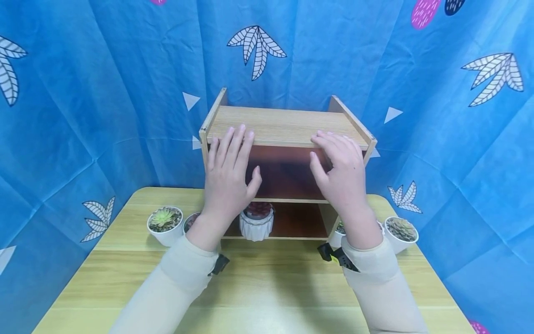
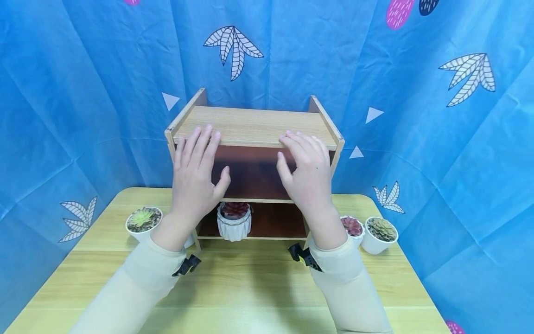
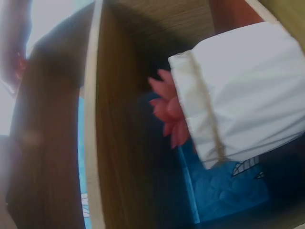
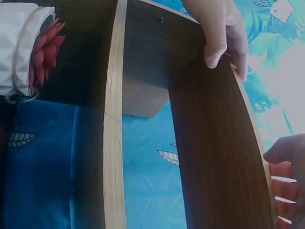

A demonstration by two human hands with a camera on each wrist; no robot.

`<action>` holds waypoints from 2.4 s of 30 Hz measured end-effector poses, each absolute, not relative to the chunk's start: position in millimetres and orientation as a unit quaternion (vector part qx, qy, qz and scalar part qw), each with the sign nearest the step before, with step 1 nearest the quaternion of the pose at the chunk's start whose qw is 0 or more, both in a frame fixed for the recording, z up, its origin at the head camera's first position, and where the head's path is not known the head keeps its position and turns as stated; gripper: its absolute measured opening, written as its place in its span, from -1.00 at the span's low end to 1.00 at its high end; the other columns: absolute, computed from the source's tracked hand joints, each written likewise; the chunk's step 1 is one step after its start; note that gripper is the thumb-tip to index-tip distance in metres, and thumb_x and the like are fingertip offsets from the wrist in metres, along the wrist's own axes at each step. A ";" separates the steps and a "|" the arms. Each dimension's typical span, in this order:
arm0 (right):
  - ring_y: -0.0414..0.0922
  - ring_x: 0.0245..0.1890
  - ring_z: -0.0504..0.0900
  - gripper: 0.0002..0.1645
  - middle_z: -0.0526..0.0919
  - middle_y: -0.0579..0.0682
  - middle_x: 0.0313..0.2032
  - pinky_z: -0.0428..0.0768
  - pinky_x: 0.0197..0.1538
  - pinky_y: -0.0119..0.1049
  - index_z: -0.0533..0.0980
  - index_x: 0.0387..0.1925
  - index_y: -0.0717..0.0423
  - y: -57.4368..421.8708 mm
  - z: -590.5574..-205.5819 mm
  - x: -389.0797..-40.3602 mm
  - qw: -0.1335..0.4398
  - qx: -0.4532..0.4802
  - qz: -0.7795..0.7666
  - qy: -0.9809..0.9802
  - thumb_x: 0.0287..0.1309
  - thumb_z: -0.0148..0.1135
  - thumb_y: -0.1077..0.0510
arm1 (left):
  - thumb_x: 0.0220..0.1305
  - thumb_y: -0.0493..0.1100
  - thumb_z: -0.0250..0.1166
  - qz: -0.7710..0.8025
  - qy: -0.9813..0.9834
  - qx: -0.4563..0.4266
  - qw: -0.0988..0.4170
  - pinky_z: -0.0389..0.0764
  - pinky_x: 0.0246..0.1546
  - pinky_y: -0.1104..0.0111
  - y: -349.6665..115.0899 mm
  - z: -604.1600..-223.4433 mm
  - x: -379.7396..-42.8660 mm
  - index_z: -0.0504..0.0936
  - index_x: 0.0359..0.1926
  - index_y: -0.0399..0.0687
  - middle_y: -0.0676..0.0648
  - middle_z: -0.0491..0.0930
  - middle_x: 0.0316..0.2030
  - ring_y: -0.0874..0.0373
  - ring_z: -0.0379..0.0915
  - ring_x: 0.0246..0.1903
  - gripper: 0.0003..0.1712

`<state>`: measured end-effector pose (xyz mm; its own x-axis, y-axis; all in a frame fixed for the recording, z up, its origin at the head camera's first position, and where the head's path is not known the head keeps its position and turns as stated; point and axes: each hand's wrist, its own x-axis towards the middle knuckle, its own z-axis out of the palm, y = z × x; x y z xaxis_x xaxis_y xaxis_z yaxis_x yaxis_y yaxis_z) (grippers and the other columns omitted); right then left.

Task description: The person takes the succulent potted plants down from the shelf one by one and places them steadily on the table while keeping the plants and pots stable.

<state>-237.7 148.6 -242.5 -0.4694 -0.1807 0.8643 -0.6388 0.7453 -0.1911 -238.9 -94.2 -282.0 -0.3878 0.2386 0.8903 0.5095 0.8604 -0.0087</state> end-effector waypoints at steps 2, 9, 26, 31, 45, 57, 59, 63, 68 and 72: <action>0.03 0.23 0.54 -0.62 0.68 0.06 0.10 0.30 0.38 -0.01 0.65 0.08 0.13 148.4 -242.5 -237.9 0.452 0.251 0.254 -0.818 0.26 0.22 0.13 | 0.29 -0.06 0.22 -0.135 -0.821 -0.225 0.507 -0.12 0.50 -0.02 -93.5 -286.0 -237.9 0.19 0.52 -0.15 -0.17 0.14 0.51 -0.06 -0.09 0.53 -0.18; 0.03 0.22 0.55 -0.62 0.69 0.05 0.10 0.33 0.34 0.00 0.66 0.07 0.13 148.3 -242.9 -239.5 0.456 0.252 0.256 -0.814 0.24 0.23 0.16 | 0.27 -0.08 0.24 -0.137 -0.820 -0.227 0.507 -0.09 0.50 -0.03 -92.2 -295.2 -236.2 0.12 0.54 -0.18 -0.17 0.01 0.55 -0.08 -0.19 0.55 -0.12; 0.04 0.22 0.55 -0.62 0.68 0.06 0.10 0.33 0.35 0.00 0.65 0.08 0.14 148.8 -245.0 -239.8 0.459 0.255 0.254 -0.813 0.23 0.24 0.18 | 0.27 -0.08 0.23 -0.163 -0.818 -0.236 0.499 0.00 0.48 -0.05 -89.1 -325.5 -233.0 0.10 0.52 -0.21 -0.23 -0.02 0.55 -0.15 -0.13 0.53 -0.12; 0.04 0.22 0.54 -0.62 0.68 0.06 0.10 0.32 0.35 0.01 0.65 0.08 0.13 149.0 -245.3 -239.9 0.460 0.255 0.255 -0.811 0.24 0.23 0.16 | 0.30 -0.06 0.17 -0.170 -0.820 -0.238 0.492 0.02 0.48 -0.03 -89.3 -335.2 -233.5 0.14 0.50 -0.23 -0.24 0.02 0.54 -0.14 -0.08 0.52 -0.18; 0.04 0.21 0.55 -0.62 0.69 0.05 0.09 0.33 0.33 0.00 0.66 0.07 0.13 148.9 -246.1 -241.7 0.466 0.260 0.263 -0.804 0.21 0.24 0.20 | 0.29 -0.06 0.16 -0.179 -0.833 -0.241 0.464 0.08 0.46 0.00 -92.2 -357.4 -232.6 0.20 0.48 -0.26 -0.21 0.11 0.52 -0.10 -0.02 0.51 -0.21; 0.04 0.21 0.55 -0.62 0.69 0.06 0.10 0.33 0.33 0.01 0.65 0.07 0.14 147.7 -246.8 -242.1 0.466 0.258 0.263 -0.804 0.22 0.24 0.18 | 0.30 -0.04 0.11 -0.196 -0.843 -0.243 0.439 0.17 0.43 0.01 -95.4 -372.0 -227.8 0.23 0.45 -0.28 -0.23 0.24 0.45 -0.13 0.13 0.45 -0.24; 0.04 0.21 0.55 -0.62 0.69 0.06 0.10 0.32 0.34 0.01 0.65 0.07 0.14 147.6 -246.8 -242.1 0.465 0.258 0.263 -0.805 0.22 0.23 0.17 | 0.30 -0.03 0.11 -0.198 -0.845 -0.242 0.435 0.18 0.42 0.00 -96.6 -375.3 -226.0 0.23 0.45 -0.28 -0.24 0.25 0.45 -0.14 0.14 0.45 -0.23; 0.04 0.22 0.54 -0.61 0.68 0.06 0.10 0.31 0.35 0.01 0.65 0.08 0.13 147.4 -246.9 -241.8 0.461 0.256 0.263 -0.808 0.22 0.24 0.18 | 0.33 0.00 0.06 -0.202 -0.849 -0.240 0.425 0.18 0.42 0.00 -98.9 -381.4 -222.0 0.23 0.45 -0.27 -0.24 0.26 0.44 -0.14 0.16 0.43 -0.25; 0.03 0.24 0.53 -0.60 0.67 0.05 0.12 0.30 0.36 0.00 0.64 0.09 0.12 147.6 -247.0 -241.5 0.457 0.251 0.263 -0.811 0.21 0.25 0.19 | 0.33 0.00 0.05 -0.207 -0.847 -0.246 0.423 0.20 0.41 0.00 -99.7 -386.9 -215.2 0.27 0.42 -0.27 -0.24 0.29 0.42 -0.15 0.18 0.42 -0.28; 0.03 0.23 0.53 -0.60 0.67 0.05 0.12 0.31 0.35 0.00 0.64 0.09 0.12 148.0 -246.9 -241.8 0.459 0.250 0.263 -0.811 0.21 0.25 0.19 | 0.33 0.00 0.07 -0.211 -0.846 -0.253 0.419 0.19 0.42 0.01 -100.0 -390.0 -209.5 0.27 0.43 -0.26 -0.23 0.29 0.43 -0.13 0.17 0.43 -0.28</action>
